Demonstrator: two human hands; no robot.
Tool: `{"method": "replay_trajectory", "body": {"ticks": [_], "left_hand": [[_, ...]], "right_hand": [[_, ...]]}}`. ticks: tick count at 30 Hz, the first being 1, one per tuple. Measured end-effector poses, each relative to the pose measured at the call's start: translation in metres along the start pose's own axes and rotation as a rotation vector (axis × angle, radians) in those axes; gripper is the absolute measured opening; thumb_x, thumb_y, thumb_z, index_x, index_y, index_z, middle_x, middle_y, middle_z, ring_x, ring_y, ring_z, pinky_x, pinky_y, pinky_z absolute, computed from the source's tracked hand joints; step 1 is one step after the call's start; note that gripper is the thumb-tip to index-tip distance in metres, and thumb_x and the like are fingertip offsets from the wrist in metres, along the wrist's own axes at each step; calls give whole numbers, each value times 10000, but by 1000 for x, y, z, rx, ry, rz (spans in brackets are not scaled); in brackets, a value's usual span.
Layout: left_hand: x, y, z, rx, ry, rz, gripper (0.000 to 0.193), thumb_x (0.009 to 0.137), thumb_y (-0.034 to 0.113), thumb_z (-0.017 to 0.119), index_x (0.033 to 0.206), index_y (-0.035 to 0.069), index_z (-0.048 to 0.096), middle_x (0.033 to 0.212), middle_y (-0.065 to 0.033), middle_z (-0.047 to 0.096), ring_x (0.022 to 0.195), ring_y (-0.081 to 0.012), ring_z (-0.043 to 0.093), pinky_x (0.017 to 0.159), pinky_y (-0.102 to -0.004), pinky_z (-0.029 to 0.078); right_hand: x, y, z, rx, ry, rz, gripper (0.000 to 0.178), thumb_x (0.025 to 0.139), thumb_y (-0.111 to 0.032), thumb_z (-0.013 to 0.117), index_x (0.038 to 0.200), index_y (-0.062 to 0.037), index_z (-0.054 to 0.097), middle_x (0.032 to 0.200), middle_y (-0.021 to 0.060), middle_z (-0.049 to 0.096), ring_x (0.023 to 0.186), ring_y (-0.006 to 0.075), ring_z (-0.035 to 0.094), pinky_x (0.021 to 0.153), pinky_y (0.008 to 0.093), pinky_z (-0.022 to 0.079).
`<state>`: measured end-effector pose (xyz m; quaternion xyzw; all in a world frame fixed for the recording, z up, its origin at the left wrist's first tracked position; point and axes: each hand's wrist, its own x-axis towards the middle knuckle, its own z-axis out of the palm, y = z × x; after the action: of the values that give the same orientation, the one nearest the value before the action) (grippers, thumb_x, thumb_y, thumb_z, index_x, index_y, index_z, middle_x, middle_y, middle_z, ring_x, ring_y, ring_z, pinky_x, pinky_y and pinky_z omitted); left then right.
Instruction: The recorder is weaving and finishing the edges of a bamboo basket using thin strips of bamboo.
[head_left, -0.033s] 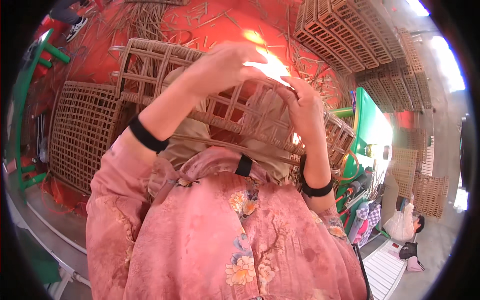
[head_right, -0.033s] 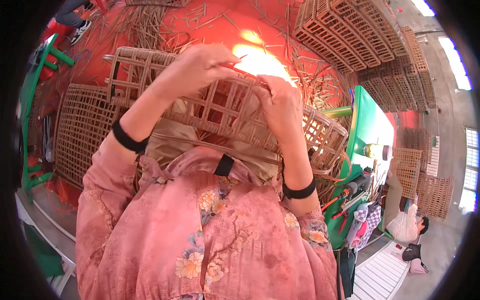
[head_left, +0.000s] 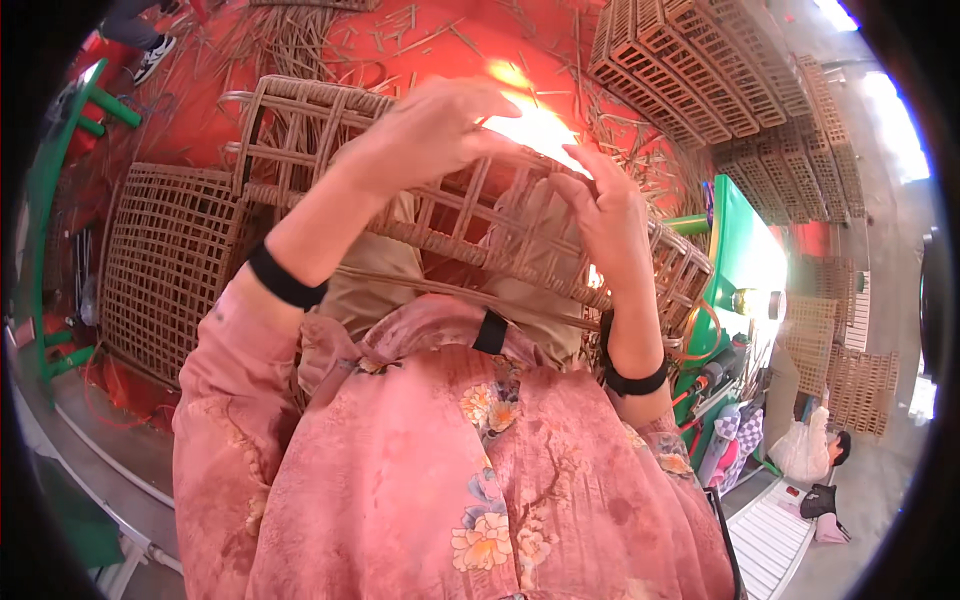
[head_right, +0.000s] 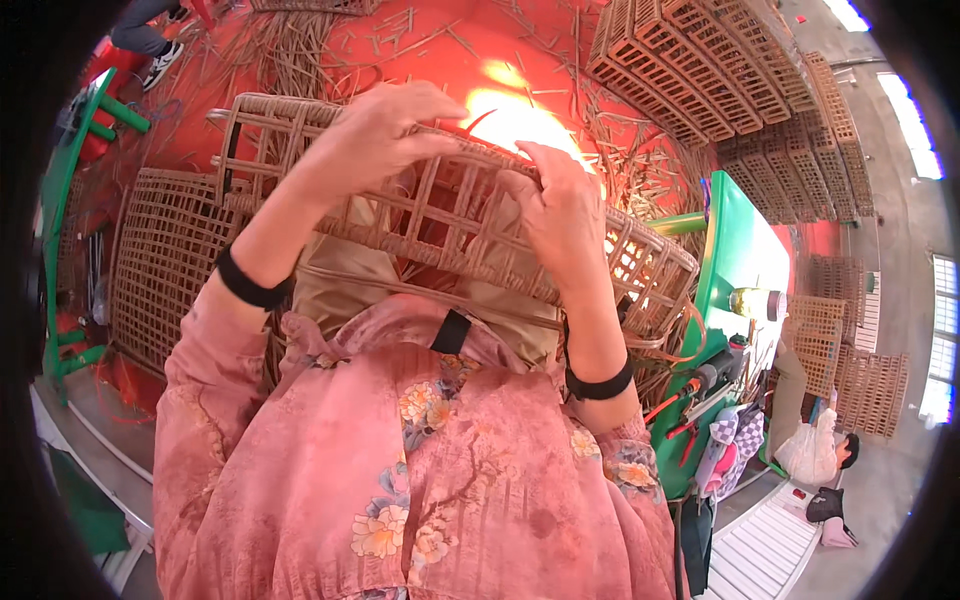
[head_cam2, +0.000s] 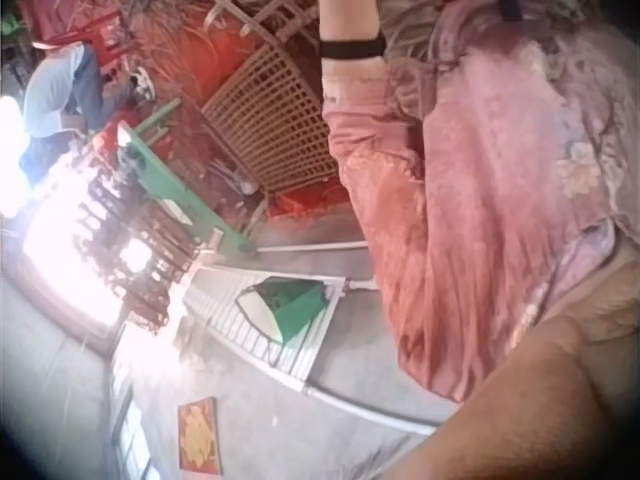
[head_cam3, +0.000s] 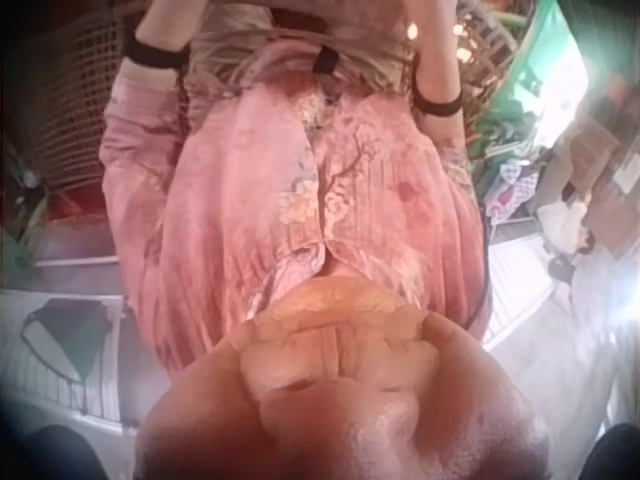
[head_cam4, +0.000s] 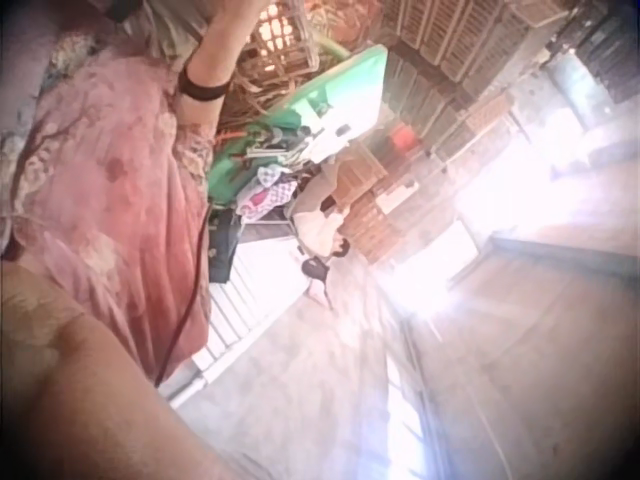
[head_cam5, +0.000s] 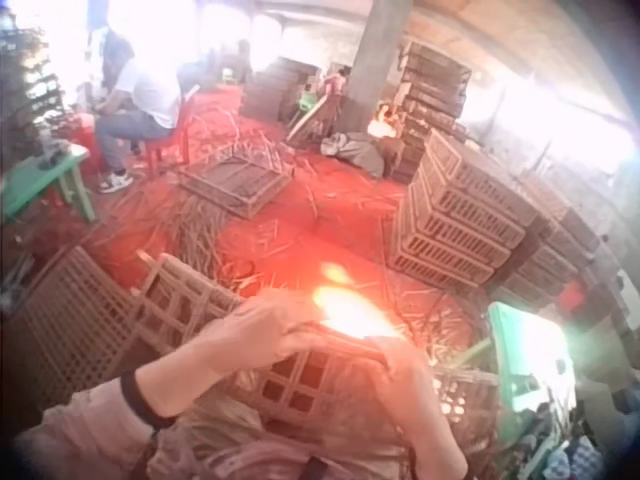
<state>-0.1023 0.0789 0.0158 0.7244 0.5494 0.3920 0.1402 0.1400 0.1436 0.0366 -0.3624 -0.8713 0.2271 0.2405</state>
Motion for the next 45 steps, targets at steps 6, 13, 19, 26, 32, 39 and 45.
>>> {"method": "replay_trajectory", "body": {"ticks": [6, 13, 19, 26, 32, 39, 45], "left_hand": [[-43, -22, -34, 190, -45, -7, 452, 886, 168, 769, 1324, 95, 682, 1242, -62, 694, 1234, -278, 609, 1114, -423, 390], [-43, -27, -31, 186, -48, 35, 421, 917, 150, 737, 1324, 60, 680, 1254, -90, 694, 1214, -302, 612, 1119, -454, 413], [-43, -38, -26, 334, 5, 233, 398, 895, 63, 691, 1293, 45, 691, 1229, -109, 695, 1134, -305, 650, 1024, -437, 501], [-39, -42, -22, 340, 127, 371, 293, 943, 119, 596, 1201, 48, 713, 1034, -117, 689, 1014, -314, 670, 896, -422, 542], [-25, -43, -28, 214, -10, 189, 240, 952, 150, 617, 1137, 57, 739, 1014, -135, 695, 987, -339, 679, 862, -439, 541], [-27, -45, -44, 68, 163, 39, 277, 986, 221, 678, 1230, 94, 711, 1143, -116, 709, 1067, -316, 676, 918, -403, 517], [-71, -59, -71, 303, 120, 74, 419, 890, 201, 778, 1291, 112, 693, 1231, -56, 708, 1238, -288, 612, 1125, -450, 392]], "right_hand": [[22, -30, 38, -61, -64, -183, 351, 955, -145, 669, 1281, -17, 655, 1139, 210, 707, 1071, 412, 656, 930, 498, 500], [25, -26, 38, -184, -126, -361, 369, 933, 2, 601, 1301, -10, 617, 1136, 188, 702, 1065, 388, 658, 956, 482, 507], [24, -20, 46, -251, -106, -365, 391, 998, -47, 588, 1388, -66, 594, 1206, 195, 696, 1120, 403, 654, 948, 486, 517], [34, -21, 33, -130, -187, -364, 358, 944, 5, 599, 1293, -47, 658, 1092, 160, 739, 994, 343, 707, 895, 447, 556], [49, -22, 18, 151, -388, -51, 316, 1009, -116, 673, 1310, -24, 699, 1149, 121, 773, 1038, 192, 723, 908, 337, 543], [56, -54, 47, 57, -257, -112, 339, 967, -196, 680, 1261, -28, 700, 1140, 199, 739, 1053, 363, 712, 920, 427, 549], [55, -63, 71, -25, -209, -207, 335, 940, -161, 707, 1254, -47, 675, 1093, 197, 713, 1035, 410, 672, 891, 484, 529]]}}
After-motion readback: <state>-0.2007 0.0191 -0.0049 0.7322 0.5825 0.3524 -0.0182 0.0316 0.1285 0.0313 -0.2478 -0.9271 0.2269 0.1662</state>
